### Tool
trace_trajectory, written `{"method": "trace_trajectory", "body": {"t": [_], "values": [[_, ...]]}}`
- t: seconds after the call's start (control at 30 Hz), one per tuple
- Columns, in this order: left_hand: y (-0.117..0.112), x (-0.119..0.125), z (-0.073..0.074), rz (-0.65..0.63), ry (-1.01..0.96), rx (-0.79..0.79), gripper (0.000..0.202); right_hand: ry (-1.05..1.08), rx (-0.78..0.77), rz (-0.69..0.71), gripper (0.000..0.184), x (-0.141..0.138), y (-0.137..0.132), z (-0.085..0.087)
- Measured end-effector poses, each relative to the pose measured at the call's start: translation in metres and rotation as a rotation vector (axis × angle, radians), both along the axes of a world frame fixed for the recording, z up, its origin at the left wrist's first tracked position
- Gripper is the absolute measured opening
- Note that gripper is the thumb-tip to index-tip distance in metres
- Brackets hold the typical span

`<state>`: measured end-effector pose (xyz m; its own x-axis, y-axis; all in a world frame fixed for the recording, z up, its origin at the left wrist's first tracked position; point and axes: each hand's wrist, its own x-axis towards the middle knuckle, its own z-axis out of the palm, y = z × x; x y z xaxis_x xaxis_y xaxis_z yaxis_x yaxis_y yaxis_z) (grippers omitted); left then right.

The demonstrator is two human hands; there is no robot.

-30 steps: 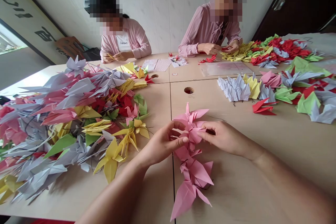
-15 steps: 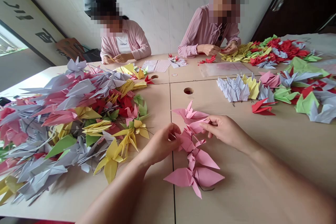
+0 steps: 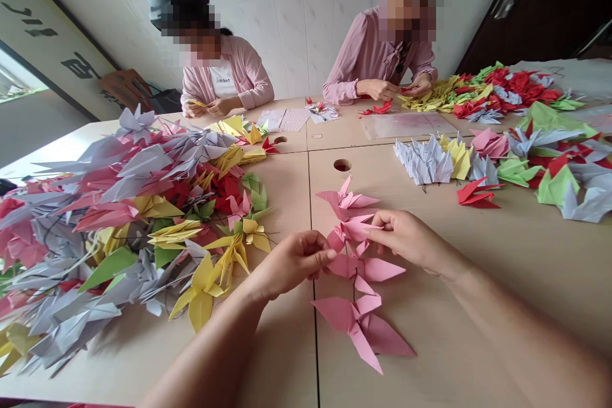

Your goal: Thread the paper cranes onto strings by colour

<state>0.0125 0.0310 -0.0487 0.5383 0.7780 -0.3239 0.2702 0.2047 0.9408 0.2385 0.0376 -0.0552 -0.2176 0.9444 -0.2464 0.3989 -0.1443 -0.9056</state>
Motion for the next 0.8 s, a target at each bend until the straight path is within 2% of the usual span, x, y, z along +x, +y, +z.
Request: {"method": "trace_trajectory", "body": {"t": [0.17, 0.37, 0.47, 0.6, 0.8], "values": [[0.004, -0.002, -0.004, 0.156, 0.197, 0.137, 0.031, -0.055, -0.003, 0.058, 0.042, 0.0, -0.001, -0.001], [0.006, -0.004, -0.009, 0.153, 0.406, 0.324, 0.029, -0.052, -0.001, 0.075, 0.043, 0.002, 0.0, -0.002], [0.006, -0.002, -0.007, 0.102, 0.373, 0.362, 0.033, -0.06, 0.016, 0.092, 0.04, 0.003, 0.0, -0.002], [0.005, 0.0, -0.009, 0.087, 0.353, 0.337, 0.024, -0.103, 0.061, 0.095, 0.042, 0.005, 0.001, -0.005], [0.005, 0.0, -0.014, 0.152, 0.323, 0.351, 0.011, -0.163, 0.069, 0.125, 0.048, 0.005, 0.002, -0.009]]}}
